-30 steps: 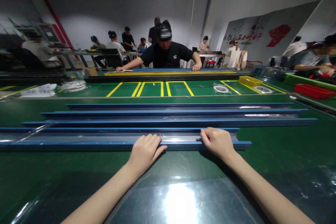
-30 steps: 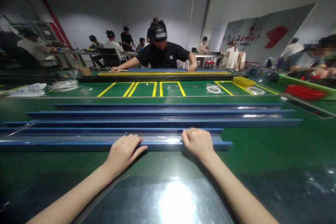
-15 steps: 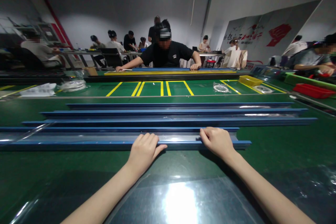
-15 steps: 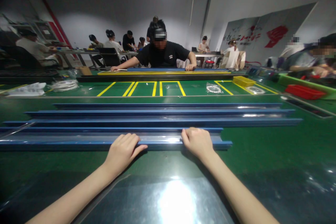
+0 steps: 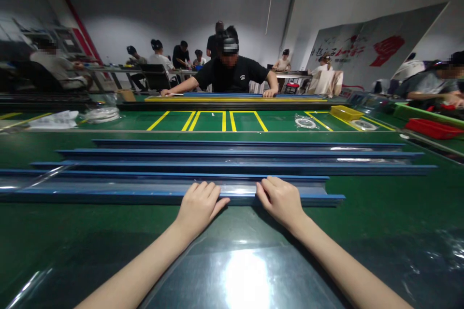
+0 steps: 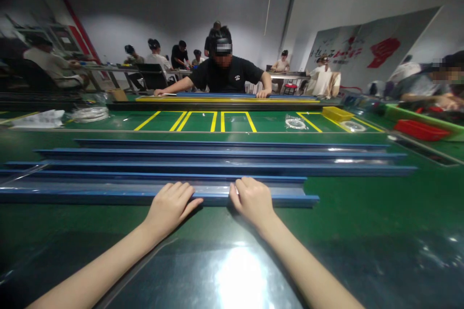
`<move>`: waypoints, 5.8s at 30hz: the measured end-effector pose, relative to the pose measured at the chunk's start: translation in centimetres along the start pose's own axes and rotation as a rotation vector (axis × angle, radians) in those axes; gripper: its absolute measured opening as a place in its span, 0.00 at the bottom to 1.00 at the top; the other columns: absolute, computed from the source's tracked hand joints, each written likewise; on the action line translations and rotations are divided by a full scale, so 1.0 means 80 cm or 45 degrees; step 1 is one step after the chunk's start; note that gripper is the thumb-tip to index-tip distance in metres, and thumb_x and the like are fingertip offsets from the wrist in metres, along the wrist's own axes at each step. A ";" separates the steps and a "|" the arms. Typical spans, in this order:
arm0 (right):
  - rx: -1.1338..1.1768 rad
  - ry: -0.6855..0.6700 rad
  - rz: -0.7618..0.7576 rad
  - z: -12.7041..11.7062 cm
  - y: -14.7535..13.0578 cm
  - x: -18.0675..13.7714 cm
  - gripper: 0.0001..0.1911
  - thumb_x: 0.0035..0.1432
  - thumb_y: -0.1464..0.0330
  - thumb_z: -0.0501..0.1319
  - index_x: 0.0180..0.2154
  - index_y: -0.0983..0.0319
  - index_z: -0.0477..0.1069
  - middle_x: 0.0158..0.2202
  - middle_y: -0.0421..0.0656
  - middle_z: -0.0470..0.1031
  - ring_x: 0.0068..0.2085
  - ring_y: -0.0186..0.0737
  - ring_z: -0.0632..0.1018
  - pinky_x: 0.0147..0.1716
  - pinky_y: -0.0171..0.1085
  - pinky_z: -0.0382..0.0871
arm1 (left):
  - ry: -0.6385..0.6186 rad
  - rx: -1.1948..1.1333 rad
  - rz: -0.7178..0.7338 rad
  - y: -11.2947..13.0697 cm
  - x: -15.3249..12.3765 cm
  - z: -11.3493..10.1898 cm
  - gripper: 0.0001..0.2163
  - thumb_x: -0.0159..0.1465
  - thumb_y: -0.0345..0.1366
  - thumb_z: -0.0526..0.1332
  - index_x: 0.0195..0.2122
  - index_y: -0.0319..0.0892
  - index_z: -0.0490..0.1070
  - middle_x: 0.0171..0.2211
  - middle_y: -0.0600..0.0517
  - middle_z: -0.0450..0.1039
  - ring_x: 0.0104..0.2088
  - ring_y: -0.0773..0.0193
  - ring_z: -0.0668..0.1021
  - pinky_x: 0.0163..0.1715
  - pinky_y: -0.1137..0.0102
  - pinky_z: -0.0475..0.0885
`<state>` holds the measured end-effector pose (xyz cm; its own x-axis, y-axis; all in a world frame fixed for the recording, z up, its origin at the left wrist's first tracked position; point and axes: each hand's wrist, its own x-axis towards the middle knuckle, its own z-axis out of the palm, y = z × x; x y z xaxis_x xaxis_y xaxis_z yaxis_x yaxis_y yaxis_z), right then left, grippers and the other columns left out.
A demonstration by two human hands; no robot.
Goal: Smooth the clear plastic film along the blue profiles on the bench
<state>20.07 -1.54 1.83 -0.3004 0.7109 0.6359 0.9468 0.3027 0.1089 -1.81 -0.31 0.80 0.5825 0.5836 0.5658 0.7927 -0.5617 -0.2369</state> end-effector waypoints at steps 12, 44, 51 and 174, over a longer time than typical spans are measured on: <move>-0.011 0.189 -0.147 0.009 0.028 -0.001 0.24 0.61 0.65 0.46 0.15 0.63 0.62 0.14 0.39 0.63 0.18 0.29 0.63 0.22 0.33 0.49 | 0.146 -0.168 0.000 -0.003 -0.003 -0.005 0.11 0.61 0.36 0.51 0.42 0.38 0.65 0.38 0.47 0.72 0.39 0.60 0.71 0.40 0.64 0.60; -0.206 0.253 0.199 0.010 0.102 -0.035 0.25 0.58 0.66 0.47 0.11 0.64 0.61 0.11 0.40 0.64 0.16 0.29 0.64 0.18 0.31 0.47 | 0.008 -0.054 -0.021 -0.006 -0.002 0.000 0.12 0.61 0.42 0.52 0.36 0.40 0.67 0.27 0.51 0.72 0.28 0.63 0.71 0.29 0.68 0.57; -0.211 0.234 0.221 0.009 0.101 -0.034 0.25 0.57 0.66 0.47 0.11 0.63 0.60 0.11 0.40 0.63 0.16 0.29 0.64 0.18 0.32 0.48 | 0.010 -0.040 -0.017 -0.007 0.000 0.001 0.11 0.61 0.42 0.52 0.34 0.40 0.67 0.26 0.52 0.72 0.27 0.63 0.71 0.29 0.68 0.58; -0.191 -0.281 0.407 -0.027 0.109 -0.021 0.25 0.56 0.55 0.44 0.18 0.60 0.67 0.18 0.42 0.72 0.19 0.36 0.69 0.18 0.31 0.49 | 0.077 -0.106 -0.133 0.002 0.001 0.001 0.12 0.58 0.45 0.55 0.35 0.41 0.68 0.32 0.50 0.72 0.32 0.60 0.71 0.33 0.66 0.60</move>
<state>29.04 -1.45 3.37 0.0093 0.8780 0.4786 0.9978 -0.0394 0.0530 -1.61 -0.31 0.79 0.4835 0.6064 0.6313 0.8294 -0.5479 -0.1089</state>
